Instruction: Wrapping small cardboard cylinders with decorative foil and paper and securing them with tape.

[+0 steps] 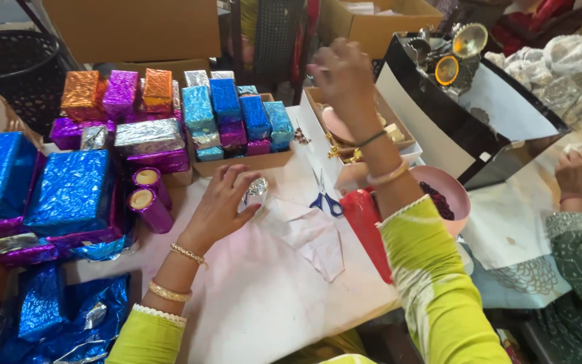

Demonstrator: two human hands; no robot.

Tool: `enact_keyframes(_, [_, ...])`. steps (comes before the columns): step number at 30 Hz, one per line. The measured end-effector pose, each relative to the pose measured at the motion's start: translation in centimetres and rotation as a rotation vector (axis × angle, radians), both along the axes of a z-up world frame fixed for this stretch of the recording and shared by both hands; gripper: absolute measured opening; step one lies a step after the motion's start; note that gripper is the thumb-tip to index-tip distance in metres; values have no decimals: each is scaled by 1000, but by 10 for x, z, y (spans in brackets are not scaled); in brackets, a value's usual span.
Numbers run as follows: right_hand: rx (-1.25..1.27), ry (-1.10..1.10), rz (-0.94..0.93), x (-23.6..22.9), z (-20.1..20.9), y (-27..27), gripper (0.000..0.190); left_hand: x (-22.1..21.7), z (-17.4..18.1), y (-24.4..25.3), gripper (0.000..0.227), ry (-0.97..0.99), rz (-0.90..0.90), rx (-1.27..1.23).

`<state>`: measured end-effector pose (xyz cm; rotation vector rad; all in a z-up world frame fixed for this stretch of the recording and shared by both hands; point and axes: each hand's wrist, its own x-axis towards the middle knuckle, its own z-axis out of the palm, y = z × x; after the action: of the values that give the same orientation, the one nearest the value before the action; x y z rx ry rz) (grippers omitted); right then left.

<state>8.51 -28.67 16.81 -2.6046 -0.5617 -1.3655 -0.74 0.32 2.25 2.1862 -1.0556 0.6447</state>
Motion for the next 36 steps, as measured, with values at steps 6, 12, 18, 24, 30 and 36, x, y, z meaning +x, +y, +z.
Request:
enact_keyframes(6, [-10,537,-491,113,-108,-182,32,3,-1,4,57,-17,7,-23])
enact_keyframes(12, [-37,866,-604,138,-179,-259,40,10,-9,6,55,16,33,-34])
enact_keyframes(18, [44,826,-567,173,-215,-294,45,15,-27,4,59,91,57,-42])
enact_keyframes(24, [1,806,-613,148,-199,-274,57,18,-34,5,65,46,29,-49])
enact_keyframes(30, [-11,711,-570,155,-209,-292,35,19,-34,5,70,54,21,-68])
enact_keyframes(36, [-31,616,-580,152,-198,-289,34,17,-29,3,76,84,39,-61])
